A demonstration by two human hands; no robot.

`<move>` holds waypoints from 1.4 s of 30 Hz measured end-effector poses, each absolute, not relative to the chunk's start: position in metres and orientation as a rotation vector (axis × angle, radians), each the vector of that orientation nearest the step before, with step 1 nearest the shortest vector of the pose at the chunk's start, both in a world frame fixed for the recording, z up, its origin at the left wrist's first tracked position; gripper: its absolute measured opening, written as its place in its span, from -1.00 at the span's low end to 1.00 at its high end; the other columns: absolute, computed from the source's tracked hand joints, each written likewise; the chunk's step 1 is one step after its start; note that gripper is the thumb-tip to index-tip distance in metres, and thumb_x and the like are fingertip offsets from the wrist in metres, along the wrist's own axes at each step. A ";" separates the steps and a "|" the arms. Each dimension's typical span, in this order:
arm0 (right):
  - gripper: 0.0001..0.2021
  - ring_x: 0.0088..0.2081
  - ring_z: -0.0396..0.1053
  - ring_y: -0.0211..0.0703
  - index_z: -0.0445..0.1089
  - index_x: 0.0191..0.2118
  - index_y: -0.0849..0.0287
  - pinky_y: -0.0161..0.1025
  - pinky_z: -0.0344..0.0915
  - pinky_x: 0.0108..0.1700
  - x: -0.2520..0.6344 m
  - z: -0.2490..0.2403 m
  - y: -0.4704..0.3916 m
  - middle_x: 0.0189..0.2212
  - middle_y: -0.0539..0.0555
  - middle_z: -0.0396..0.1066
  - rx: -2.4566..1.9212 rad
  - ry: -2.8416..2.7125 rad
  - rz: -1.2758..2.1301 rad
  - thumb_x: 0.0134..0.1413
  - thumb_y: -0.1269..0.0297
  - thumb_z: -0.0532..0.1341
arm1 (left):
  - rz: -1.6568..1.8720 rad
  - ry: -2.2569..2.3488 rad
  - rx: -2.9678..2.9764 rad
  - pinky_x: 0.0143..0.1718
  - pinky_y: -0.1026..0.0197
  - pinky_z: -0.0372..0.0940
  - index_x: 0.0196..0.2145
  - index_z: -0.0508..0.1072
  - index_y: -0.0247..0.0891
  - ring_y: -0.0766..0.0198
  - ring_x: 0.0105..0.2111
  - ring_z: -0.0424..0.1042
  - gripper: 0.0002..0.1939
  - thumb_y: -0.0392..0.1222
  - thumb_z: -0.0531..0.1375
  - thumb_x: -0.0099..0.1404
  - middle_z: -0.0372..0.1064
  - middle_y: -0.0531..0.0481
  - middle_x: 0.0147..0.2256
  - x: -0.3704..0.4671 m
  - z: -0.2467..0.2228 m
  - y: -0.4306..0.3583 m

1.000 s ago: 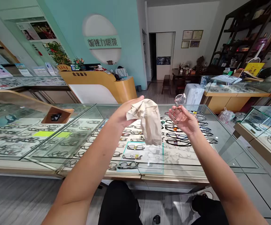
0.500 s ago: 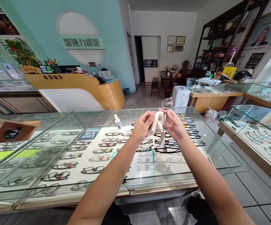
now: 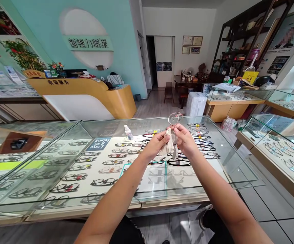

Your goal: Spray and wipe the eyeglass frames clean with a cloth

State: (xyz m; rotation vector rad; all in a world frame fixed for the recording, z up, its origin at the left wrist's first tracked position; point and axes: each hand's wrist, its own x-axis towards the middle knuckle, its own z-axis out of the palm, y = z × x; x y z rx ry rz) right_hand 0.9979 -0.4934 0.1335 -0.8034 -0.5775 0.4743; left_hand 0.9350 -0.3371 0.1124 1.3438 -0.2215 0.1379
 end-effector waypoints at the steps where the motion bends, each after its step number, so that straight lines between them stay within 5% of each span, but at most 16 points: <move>1: -0.56 -0.23 0.53 -0.21 0.54 -0.29 0.05 -0.32 0.48 -0.12 0.997 0.133 -0.493 -0.22 -0.01 0.64 -0.804 -0.571 0.480 -0.08 -0.03 0.71 | 0.145 -0.224 1.325 -0.29 0.27 0.30 -0.03 0.67 -0.30 0.27 -0.34 0.43 -0.27 0.40 0.56 0.15 0.53 -0.03 -0.28 0.934 0.112 -0.338; 14: -0.63 -0.07 0.58 -0.16 0.56 -0.30 -0.01 -0.22 0.49 0.11 0.979 0.126 -0.486 -0.16 -0.01 0.64 -0.812 -0.683 0.410 0.03 -0.06 0.66 | 0.428 -0.198 1.163 -0.19 0.29 0.36 -0.06 0.64 -0.30 0.28 -0.26 0.48 -0.38 0.28 0.58 0.20 0.54 -0.03 -0.23 0.918 0.113 -0.373; 21: -0.68 -0.05 0.59 -0.06 0.59 -0.27 -0.06 -0.10 0.48 0.15 0.976 0.123 -0.483 -0.24 0.00 0.61 -0.816 -0.741 0.373 0.08 -0.07 0.63 | 0.520 -0.112 1.223 -0.32 0.27 0.25 -0.27 0.63 -0.35 0.34 -0.41 0.33 -0.32 0.43 0.53 0.18 0.42 0.04 -0.42 0.915 0.112 -0.372; 28: -0.61 -0.05 0.58 -0.09 0.53 -0.32 -0.01 -0.16 0.47 0.13 0.975 0.133 -0.488 -0.20 0.01 0.63 -0.838 -0.731 0.380 0.05 -0.11 0.63 | 0.415 -0.150 1.264 -0.34 0.26 0.22 -0.23 0.63 -0.33 0.29 -0.40 0.34 -0.26 0.51 0.49 0.17 0.38 0.05 -0.44 0.921 0.110 -0.365; 32: -0.57 -0.11 0.57 -0.11 0.49 -0.35 0.02 -0.19 0.49 0.04 0.977 0.148 -0.494 -0.18 0.02 0.66 -0.823 -0.676 0.442 0.01 -0.11 0.64 | 0.310 -0.192 1.281 -0.29 0.27 0.30 -0.09 0.60 -0.32 0.30 -0.37 0.41 -0.27 0.39 0.57 0.14 0.45 0.04 -0.37 0.915 0.128 -0.368; 36: -0.61 0.03 0.57 -0.05 0.51 -0.35 0.02 -0.17 0.50 0.11 0.978 0.176 -0.506 -0.10 0.04 0.67 -0.796 -0.731 0.428 0.05 -0.08 0.62 | 0.359 -0.256 1.301 -0.24 0.28 0.35 -0.01 0.58 -0.31 0.30 -0.31 0.46 -0.32 0.24 0.61 0.17 0.52 0.00 -0.26 0.908 0.164 -0.387; 42: -0.67 0.03 0.59 -0.03 0.54 -0.30 -0.03 -0.08 0.49 0.21 0.980 0.230 -0.532 -0.19 -0.02 0.62 -0.764 -0.852 0.214 0.09 -0.02 0.62 | 0.721 -0.345 1.148 -0.16 0.28 0.43 -0.08 0.66 -0.27 0.29 -0.23 0.54 -0.41 0.31 0.54 0.26 0.61 -0.06 -0.15 0.930 0.214 -0.437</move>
